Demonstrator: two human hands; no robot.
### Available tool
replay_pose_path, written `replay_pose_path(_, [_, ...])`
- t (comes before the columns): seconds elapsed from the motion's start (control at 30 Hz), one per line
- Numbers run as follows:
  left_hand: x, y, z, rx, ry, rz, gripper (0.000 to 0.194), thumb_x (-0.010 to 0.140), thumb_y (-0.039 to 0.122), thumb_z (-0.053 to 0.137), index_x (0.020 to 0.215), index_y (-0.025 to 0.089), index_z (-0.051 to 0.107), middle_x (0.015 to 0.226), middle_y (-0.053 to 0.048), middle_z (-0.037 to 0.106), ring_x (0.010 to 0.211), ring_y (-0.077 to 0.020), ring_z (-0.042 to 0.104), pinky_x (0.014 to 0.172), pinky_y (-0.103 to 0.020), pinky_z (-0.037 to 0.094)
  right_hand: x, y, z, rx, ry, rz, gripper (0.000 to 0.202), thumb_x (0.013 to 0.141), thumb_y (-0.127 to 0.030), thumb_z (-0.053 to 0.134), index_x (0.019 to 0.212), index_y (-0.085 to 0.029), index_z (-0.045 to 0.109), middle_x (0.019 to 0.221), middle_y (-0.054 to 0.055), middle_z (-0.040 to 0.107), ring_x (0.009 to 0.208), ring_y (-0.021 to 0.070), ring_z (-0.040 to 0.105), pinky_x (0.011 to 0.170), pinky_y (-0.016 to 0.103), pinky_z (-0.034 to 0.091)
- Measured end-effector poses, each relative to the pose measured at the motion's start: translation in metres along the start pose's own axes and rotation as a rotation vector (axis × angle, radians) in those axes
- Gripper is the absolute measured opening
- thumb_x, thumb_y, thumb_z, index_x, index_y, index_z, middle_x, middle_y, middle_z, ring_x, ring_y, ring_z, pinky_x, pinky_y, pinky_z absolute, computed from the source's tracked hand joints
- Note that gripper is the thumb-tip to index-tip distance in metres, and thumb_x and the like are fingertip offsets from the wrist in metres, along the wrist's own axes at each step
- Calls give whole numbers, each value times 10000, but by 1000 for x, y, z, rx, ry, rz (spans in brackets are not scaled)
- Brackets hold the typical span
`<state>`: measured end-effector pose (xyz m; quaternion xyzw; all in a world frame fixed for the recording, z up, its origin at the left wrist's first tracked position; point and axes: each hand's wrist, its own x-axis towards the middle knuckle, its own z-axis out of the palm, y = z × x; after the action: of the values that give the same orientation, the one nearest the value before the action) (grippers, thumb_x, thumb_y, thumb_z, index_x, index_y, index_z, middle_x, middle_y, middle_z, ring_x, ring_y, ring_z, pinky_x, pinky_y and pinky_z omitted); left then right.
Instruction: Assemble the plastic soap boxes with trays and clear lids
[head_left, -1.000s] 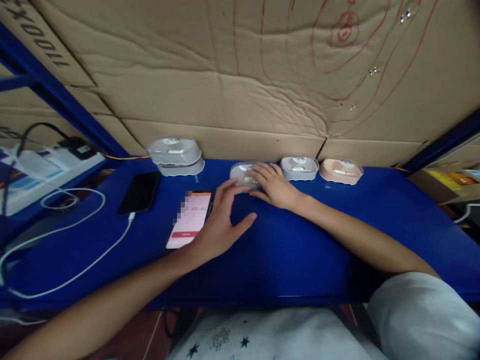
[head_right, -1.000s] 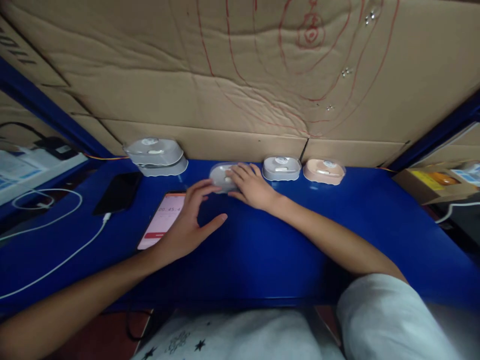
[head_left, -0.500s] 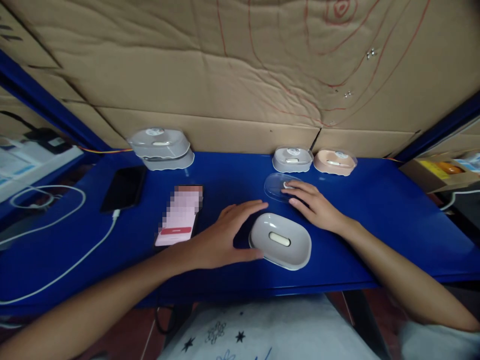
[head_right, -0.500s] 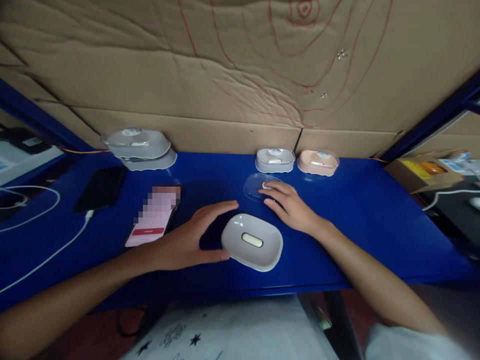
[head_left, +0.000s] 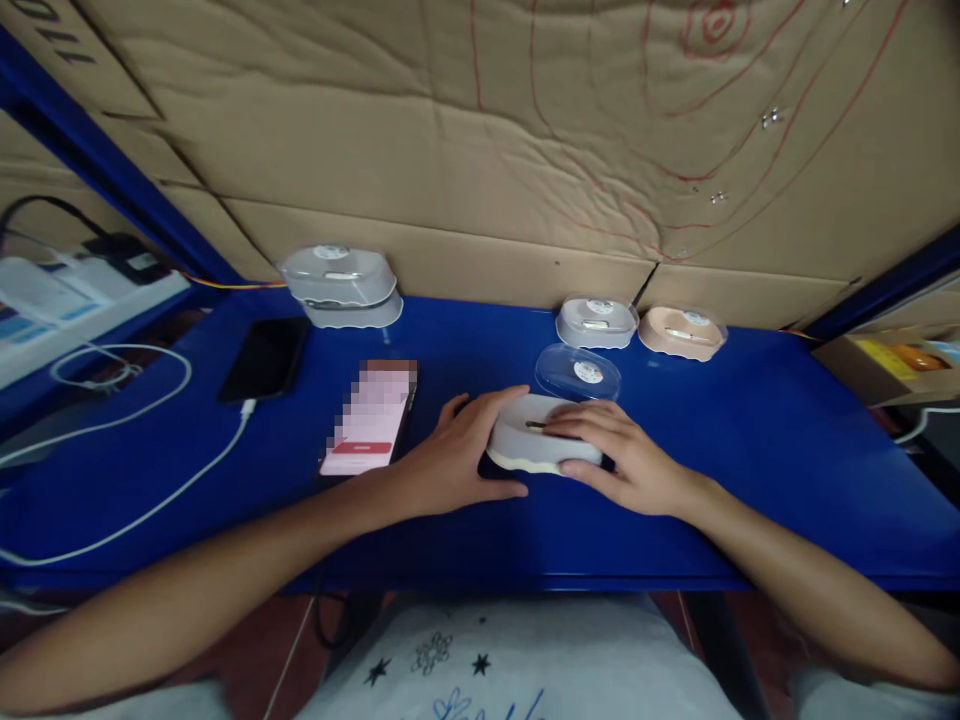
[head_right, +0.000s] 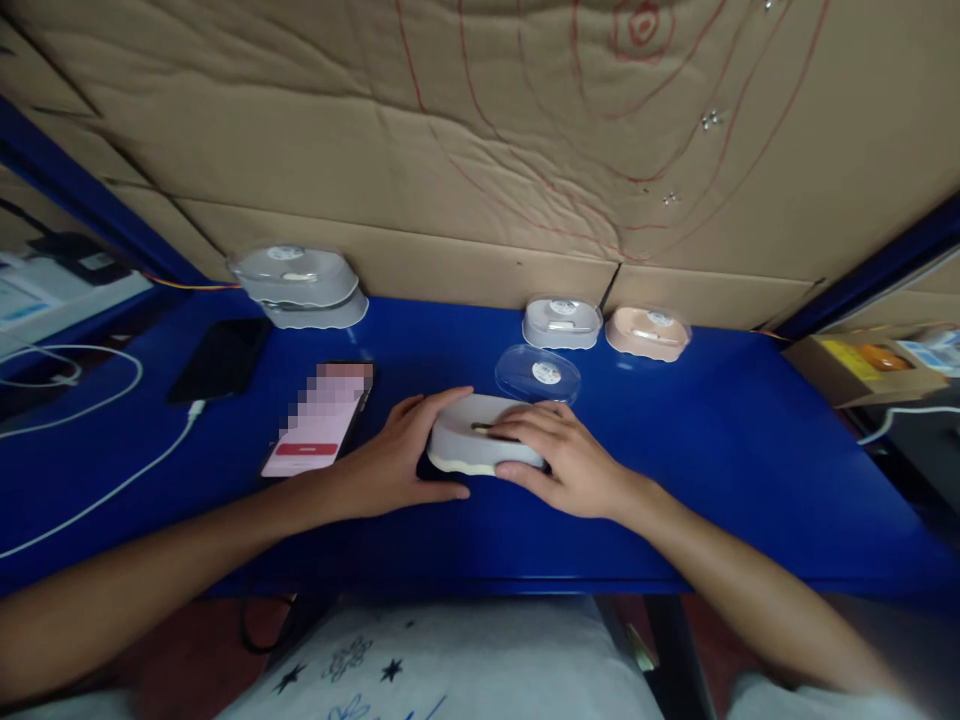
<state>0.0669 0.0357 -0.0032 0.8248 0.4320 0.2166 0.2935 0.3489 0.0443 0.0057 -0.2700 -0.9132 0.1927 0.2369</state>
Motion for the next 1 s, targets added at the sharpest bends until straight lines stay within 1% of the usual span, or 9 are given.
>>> replay_pose_path(0.13, [-2, 1, -2, -216, 19, -70, 1037, 875, 410, 817, 1657, 318, 143, 1626, -181, 460, 1511, -390, 467, 1255, -650, 322, -1, 6, -4, 249, 188, 159, 240, 1069, -341, 619, 1269, -230, 691, 1190, 57, 790, 1037, 205, 767, 897, 327, 602])
replay_pose_path(0.27, [0, -1, -2, -447, -28, -102, 1161, 831, 483, 862, 1668, 314, 76, 1546, -187, 516, 1446, -365, 539, 1208, -607, 418, 0, 6, -3, 242, 158, 42, 251, 1020, -324, 700, 1251, -228, 722, 1222, 71, 786, 1158, 240, 735, 1036, 387, 565])
replay_pose_path(0.37, [0, -2, 1, -370, 4, -89, 1075, 853, 469, 840, 1656, 298, 146, 1510, -186, 538, 1386, -377, 574, 1183, -630, 429, 0, 0, 2, 297, 125, 50, 236, 1030, -335, 683, 1237, -234, 736, 1189, 66, 792, 1119, 227, 742, 1004, 372, 576])
replay_pose_path(0.47, [-2, -1, -2, -272, -21, -80, 1100, 865, 520, 822, 1682, 320, 113, 1636, -200, 420, 1481, -416, 478, 1215, -663, 377, -1, 0, 5, 443, 265, 264, 263, 1013, -420, 702, 1213, -259, 755, 1175, 39, 800, 1054, 218, 759, 940, 342, 605])
replay_pose_path(0.6, [-12, 5, -14, -181, -164, -58, 1400, 758, 636, 878, 1704, 364, -118, 1705, -210, 352, 1560, -470, 367, 1214, -721, 348, 2, 12, -1, 848, 541, 602, 339, 990, -565, 687, 1131, -267, 765, 1159, 24, 808, 1096, 242, 757, 981, 389, 620])
replay_pose_path(0.67, [-19, 10, -18, -81, -337, 45, 1407, 690, 622, 921, 1720, 380, -8, 1748, -192, 296, 1582, -512, 307, 1230, -766, 277, 6, 20, -8, 1106, 632, 713, 374, 1019, -596, 617, 1179, -281, 738, 1170, 22, 808, 1111, 252, 759, 950, 432, 648])
replay_pose_path(0.73, [-24, 14, -18, 18, -473, 154, 1265, 694, 567, 920, 1705, 356, 190, 1749, -184, 308, 1592, -531, 276, 1250, -806, 140, 9, 25, -14, 1278, 687, 760, 369, 1045, -583, 564, 1246, -306, 702, 1208, 11, 801, 1138, 256, 755, 911, 470, 671])
replay_pose_path(0.87, [-22, 19, -10, 90, -318, 164, 896, 814, 340, 828, 1589, 296, 382, 1575, -141, 552, 1491, -401, 492, 1300, -712, 132, 11, 26, -17, 1282, 759, 748, 356, 1043, -577, 567, 1239, -306, 688, 1252, 14, 786, 1177, 257, 739, 888, 462, 681])
replay_pose_path(1.0, [-9, 14, -3, 82, -123, 96, 773, 797, 270, 791, 1479, 242, 429, 1491, -150, 595, 1410, -390, 559, 1250, -650, 308, 3, 18, -9, 919, 679, 628, 351, 1026, -604, 605, 1138, -285, 701, 1194, 26, 791, 1136, 241, 745, 941, 404, 644])
